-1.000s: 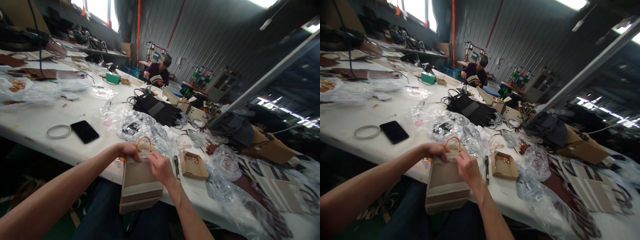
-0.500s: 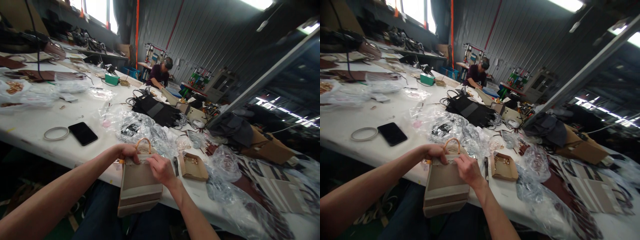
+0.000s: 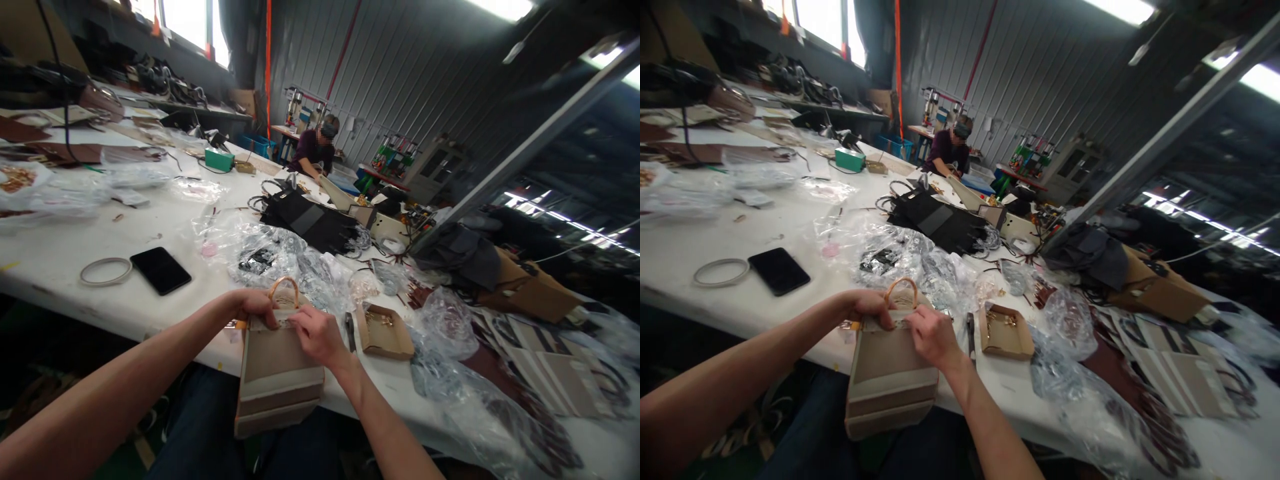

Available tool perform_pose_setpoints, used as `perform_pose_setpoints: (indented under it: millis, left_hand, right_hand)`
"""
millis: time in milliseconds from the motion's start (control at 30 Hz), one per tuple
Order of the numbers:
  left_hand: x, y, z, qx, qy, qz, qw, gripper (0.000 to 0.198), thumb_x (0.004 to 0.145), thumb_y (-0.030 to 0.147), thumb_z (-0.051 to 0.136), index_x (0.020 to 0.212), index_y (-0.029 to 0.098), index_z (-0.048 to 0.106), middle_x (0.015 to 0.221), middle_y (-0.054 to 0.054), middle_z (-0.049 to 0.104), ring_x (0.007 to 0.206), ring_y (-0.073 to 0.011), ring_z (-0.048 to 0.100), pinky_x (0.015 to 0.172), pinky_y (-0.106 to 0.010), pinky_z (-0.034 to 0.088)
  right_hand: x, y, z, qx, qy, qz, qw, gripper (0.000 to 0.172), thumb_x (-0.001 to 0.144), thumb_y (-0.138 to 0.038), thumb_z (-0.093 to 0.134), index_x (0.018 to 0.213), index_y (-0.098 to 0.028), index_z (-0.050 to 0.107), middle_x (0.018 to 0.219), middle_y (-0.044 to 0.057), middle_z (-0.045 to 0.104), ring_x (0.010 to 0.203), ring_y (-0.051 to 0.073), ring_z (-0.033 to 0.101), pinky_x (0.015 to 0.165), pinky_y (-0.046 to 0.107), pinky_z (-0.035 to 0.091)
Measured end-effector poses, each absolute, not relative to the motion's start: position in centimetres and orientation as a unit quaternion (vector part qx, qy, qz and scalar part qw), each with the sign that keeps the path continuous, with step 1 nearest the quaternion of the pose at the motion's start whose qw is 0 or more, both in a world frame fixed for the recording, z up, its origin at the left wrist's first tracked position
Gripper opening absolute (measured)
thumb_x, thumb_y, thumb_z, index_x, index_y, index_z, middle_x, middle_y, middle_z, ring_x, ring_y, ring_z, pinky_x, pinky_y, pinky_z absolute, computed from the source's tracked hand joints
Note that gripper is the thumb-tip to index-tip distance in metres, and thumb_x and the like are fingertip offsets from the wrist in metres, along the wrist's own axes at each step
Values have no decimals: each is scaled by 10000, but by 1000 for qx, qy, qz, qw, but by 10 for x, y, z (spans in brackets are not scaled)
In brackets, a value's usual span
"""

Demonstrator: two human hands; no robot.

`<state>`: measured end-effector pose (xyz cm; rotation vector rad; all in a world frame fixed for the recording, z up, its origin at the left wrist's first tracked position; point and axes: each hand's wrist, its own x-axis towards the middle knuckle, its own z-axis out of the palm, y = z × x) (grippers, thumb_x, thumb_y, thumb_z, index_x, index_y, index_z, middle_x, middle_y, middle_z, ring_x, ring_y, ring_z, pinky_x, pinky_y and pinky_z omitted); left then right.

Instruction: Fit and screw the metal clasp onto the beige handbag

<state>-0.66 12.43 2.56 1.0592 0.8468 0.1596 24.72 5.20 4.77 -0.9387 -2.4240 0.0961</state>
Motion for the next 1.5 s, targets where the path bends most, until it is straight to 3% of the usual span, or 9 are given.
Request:
perform_pose_setpoints:
  millis: [133,267,367,600,900,1033,1267,1500]
  left_hand:
    - [-8,122,27,493,386,80,775,362,523,185,875,883,151,869,884,-107,838,693,-283,763,550,-307,637]
    - [-6,123,25,492,385,88,776,323,523,180,882,844,163,853,882,-105,838,678,-281,757,541,-312,634]
    - [-4,124,25,492,386,90,775,325,511,162,880,833,163,836,866,-110,833,663,-283,754,539,-316,629]
    - [-4,123,30,496,389,80,772,356,505,163,884,859,142,852,855,-114,828,672,-277,760,517,-286,608]
    - [-3,119,36,485,388,92,778,365,486,154,878,851,155,854,857,-108,831,679,-281,760,529,-291,603]
    - [-2,118,39,482,394,91,778,376,472,172,898,845,153,855,867,-106,835,702,-276,761,557,-288,612]
    - [-4,120,35,494,390,69,774,415,488,199,900,901,157,878,898,-120,845,685,-281,757,547,-305,611]
    - [-5,119,38,486,397,82,774,405,514,172,912,916,153,864,892,-101,839,737,-284,782,583,-290,625]
  right_hand:
    - [250,55,57,-346,-898,82,260,237,1052,-70,657,1149,-234,798,1066,44,777,926,189,747,805,274,547]
    - [247,53,51,-313,-922,-28,224,188,1067,-99,625,1030,-208,774,970,60,733,885,217,697,752,310,506]
    - [245,50,45,-296,-929,-88,206,247,1110,-143,566,945,-193,743,905,77,686,856,238,658,729,337,487]
    - [252,62,60,-337,-898,102,262,203,1060,-80,665,1133,-217,796,1082,51,777,955,188,745,812,276,538]
    - [244,68,61,-317,-933,15,168,205,993,-40,651,1012,-216,756,1003,58,732,937,221,701,746,300,492]
    - [245,68,52,-305,-934,-9,184,187,997,-43,641,1002,-190,757,1008,90,735,943,246,700,763,325,510]
    - [252,68,65,-347,-834,240,357,163,1028,-122,771,1062,-245,872,1029,44,814,933,199,756,820,294,562]
    - [246,66,75,-373,-842,283,267,294,935,-16,795,1000,-275,918,954,12,826,889,188,758,848,285,559]
